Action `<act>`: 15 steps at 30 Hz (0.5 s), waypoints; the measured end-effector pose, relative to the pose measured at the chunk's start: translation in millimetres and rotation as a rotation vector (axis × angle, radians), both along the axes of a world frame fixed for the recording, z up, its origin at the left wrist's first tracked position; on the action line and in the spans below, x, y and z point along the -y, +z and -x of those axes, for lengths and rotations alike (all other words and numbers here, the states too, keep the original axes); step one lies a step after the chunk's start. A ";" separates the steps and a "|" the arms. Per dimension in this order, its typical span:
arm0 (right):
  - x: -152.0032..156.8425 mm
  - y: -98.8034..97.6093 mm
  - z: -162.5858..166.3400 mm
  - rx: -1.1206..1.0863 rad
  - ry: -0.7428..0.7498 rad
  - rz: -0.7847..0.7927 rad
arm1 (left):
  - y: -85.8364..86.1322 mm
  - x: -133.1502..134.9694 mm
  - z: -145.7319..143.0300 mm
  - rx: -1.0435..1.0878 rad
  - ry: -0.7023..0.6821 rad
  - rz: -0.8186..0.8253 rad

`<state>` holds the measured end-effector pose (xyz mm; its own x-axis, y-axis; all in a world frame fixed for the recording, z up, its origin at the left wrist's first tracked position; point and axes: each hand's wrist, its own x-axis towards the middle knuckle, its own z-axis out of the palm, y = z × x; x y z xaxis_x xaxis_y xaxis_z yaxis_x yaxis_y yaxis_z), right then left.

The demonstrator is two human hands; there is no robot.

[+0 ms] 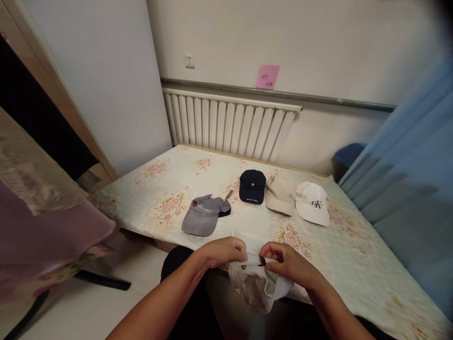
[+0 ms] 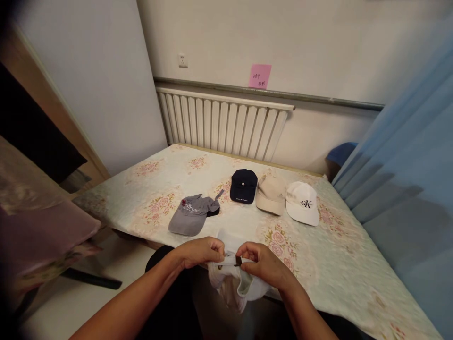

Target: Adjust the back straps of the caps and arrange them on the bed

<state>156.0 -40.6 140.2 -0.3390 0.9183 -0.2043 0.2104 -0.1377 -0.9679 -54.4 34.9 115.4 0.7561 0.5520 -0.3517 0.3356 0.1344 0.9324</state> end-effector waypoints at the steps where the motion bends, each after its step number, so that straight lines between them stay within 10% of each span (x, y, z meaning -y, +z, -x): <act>1: 1.0 3.6 0.8 0.042 -0.007 -0.014 | 1.1 0.0 -0.3 0.000 -0.002 0.002; 15: 4.4 14.5 5.3 0.196 -0.038 -0.067 | 3.1 -0.3 -0.9 0.015 -0.007 0.037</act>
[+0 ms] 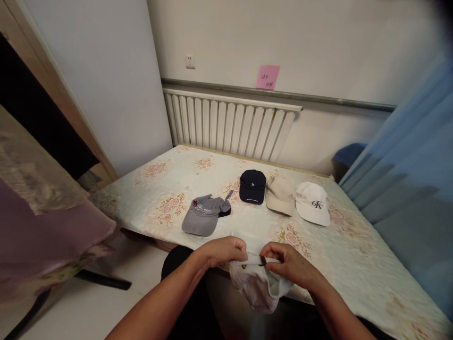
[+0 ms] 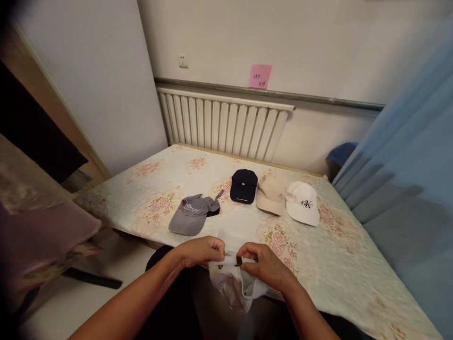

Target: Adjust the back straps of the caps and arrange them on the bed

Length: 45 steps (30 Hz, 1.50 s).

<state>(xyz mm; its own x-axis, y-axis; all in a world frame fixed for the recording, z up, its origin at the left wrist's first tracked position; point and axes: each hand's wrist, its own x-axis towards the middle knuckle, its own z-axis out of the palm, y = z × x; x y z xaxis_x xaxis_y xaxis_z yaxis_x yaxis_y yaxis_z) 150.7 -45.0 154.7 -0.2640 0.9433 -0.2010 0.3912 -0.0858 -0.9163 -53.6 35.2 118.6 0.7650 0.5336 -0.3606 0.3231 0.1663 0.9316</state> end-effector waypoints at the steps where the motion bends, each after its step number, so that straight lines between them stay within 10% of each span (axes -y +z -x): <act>1: 0.0 -0.8 -0.1 -0.010 -0.001 0.001 | 0.1 -0.2 0.0 0.002 0.002 0.000; 27: 18.2 -15.8 17.5 0.222 -0.189 -0.391 | 5.9 3.7 3.9 0.146 0.027 0.141; 45: 17.9 -19.6 16.0 0.140 -0.160 -0.363 | 7.9 5.3 3.8 0.147 0.028 0.142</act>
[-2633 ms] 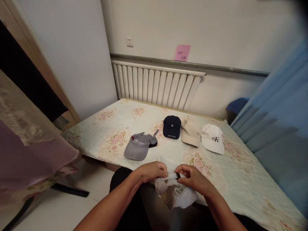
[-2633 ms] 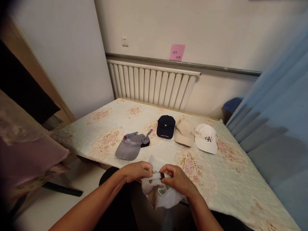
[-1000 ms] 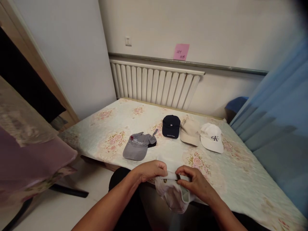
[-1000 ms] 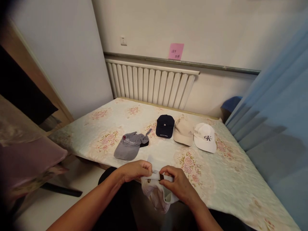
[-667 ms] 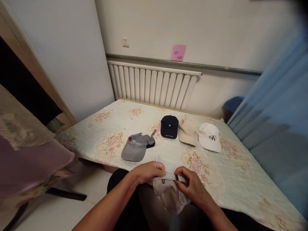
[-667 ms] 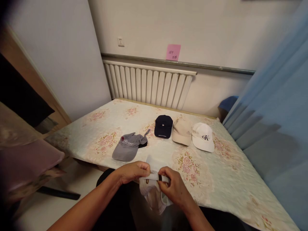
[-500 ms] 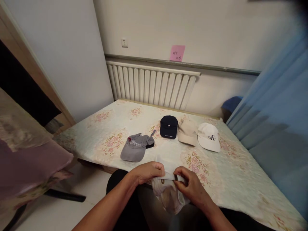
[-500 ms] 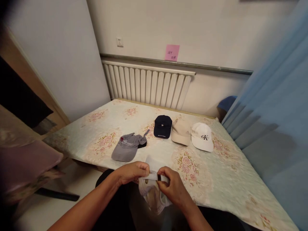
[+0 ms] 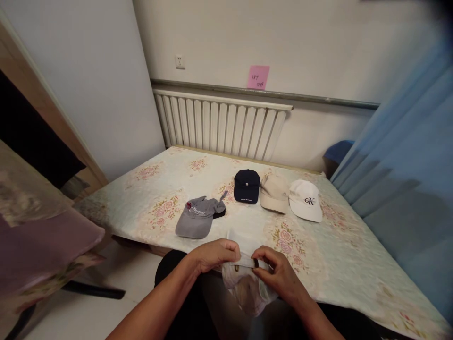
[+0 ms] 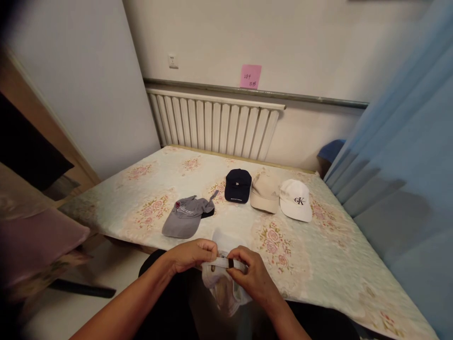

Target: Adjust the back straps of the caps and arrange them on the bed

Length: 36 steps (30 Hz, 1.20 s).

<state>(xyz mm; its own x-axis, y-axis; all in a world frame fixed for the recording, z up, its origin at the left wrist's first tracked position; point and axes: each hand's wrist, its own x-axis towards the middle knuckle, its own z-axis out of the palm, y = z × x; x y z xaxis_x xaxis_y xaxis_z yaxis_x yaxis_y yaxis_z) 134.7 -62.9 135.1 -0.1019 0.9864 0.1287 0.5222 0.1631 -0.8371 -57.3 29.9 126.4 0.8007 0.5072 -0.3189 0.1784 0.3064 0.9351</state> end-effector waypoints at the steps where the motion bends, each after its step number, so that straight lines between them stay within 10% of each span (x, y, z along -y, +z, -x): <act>1: -0.2 -0.9 -0.2 -0.006 -0.002 0.001 | 1.0 0.3 0.3 -0.003 -0.004 -0.005; 28: -0.3 -2.7 5.0 -0.169 -0.048 0.088 | 12.3 15.0 -12.7 -0.064 -0.077 -0.384; 36: -1.3 -16.7 -10.7 -0.471 0.093 0.343 | -2.3 15.4 -11.6 -0.002 -0.010 -0.248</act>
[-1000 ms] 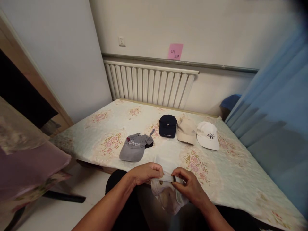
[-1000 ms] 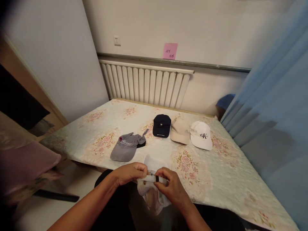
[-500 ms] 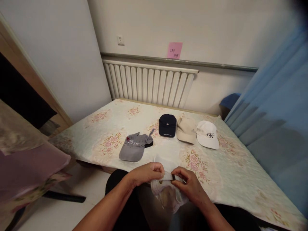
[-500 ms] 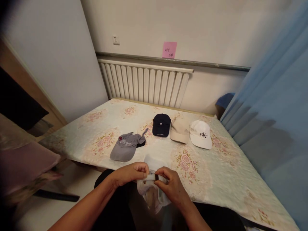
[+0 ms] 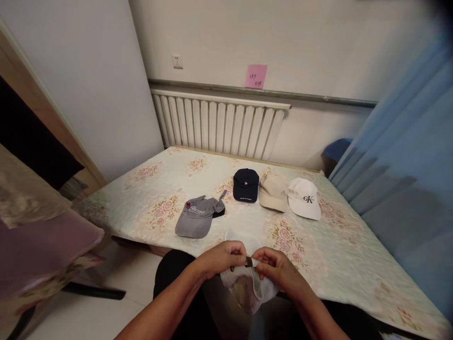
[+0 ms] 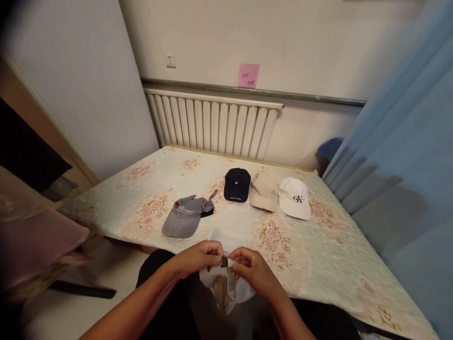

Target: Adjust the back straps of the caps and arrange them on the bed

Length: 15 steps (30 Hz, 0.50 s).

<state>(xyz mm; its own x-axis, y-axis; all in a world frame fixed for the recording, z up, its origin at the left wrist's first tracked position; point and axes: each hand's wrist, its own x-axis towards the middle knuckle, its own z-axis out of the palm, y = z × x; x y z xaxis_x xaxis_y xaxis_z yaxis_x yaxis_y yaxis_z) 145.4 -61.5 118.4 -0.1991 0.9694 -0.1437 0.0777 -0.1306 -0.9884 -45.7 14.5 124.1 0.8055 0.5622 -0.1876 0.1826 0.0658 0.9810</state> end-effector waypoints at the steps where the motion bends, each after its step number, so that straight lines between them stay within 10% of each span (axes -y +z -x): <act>1: -0.9 -2.9 -1.1 -0.005 0.005 0.004 | -0.5 -0.2 0.1 0.000 0.005 0.010; 15: -10.2 -11.4 6.2 0.013 -0.048 -0.012 | 2.1 0.6 -2.1 -0.004 0.053 0.053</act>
<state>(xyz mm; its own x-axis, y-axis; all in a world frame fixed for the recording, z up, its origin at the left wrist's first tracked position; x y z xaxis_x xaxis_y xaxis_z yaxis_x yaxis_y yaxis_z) 139.2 -51.3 107.0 -0.1506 0.9794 -0.1344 0.0849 -0.1226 -0.9888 -43.6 13.9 126.3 0.7740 0.5932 -0.2213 0.1809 0.1277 0.9752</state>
